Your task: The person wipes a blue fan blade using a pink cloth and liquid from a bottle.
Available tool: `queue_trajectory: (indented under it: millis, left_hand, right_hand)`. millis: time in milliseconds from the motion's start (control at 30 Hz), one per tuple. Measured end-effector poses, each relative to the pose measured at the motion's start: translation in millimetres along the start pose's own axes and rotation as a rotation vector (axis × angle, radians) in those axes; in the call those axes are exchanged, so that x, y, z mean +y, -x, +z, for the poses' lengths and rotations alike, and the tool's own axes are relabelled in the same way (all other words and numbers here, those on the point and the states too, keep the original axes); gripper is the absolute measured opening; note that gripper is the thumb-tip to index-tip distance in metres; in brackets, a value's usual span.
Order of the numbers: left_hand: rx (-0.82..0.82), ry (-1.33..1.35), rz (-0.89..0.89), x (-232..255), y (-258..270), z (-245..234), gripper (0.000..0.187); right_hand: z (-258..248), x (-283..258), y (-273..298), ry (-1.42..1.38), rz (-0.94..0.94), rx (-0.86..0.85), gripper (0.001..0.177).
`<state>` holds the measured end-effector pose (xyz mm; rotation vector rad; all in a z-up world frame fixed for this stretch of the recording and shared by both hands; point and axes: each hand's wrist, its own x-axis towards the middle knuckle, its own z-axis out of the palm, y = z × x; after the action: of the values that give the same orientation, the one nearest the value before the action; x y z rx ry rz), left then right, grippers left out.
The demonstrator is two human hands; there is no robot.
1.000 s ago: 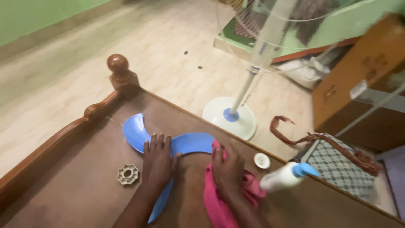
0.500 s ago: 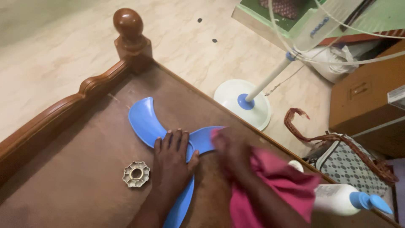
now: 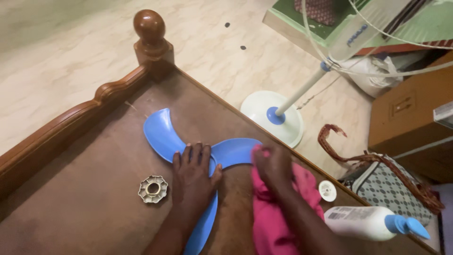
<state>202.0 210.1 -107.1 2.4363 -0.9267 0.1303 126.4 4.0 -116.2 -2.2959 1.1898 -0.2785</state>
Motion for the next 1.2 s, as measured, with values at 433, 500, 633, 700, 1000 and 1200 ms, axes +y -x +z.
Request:
queue_trajectory:
  millis: [433, 500, 633, 700, 1000, 1200]
  left_hand:
    - [-0.016, -0.011, 0.056, -6.2, -0.9, 3.1, 0.058]
    - [0.008, -0.002, 0.065, -6.5, 2.6, 4.9, 0.057]
    - [0.016, -0.042, 0.058, -3.7, 2.8, 6.1, 0.058]
    - [0.027, -0.06, 0.075, -4.3, -0.2, 3.9, 0.058]
    - [0.006, -0.079, 0.02, -0.6, 1.1, 6.4, 0.053]
    - [0.017, -0.094, 0.046, -3.3, -0.8, 11.7, 0.054]
  right_hand:
    - [11.3, 19.6, 5.6, -0.212, -0.263, -0.124, 0.023]
    - [13.7, 15.6, -10.8, -0.057, -0.116, -0.024, 0.023]
    - [36.2, -33.3, 10.7, -0.304, 0.281, -0.121, 0.024]
    - [49.7, -65.5, 21.7, -0.346, -0.257, 0.066, 0.02]
    - [41.1, 14.1, -21.7, -0.171, -0.172, -0.211, 0.018]
    - [58.2, -29.5, 10.9, -0.341, -0.251, -0.024, 0.021]
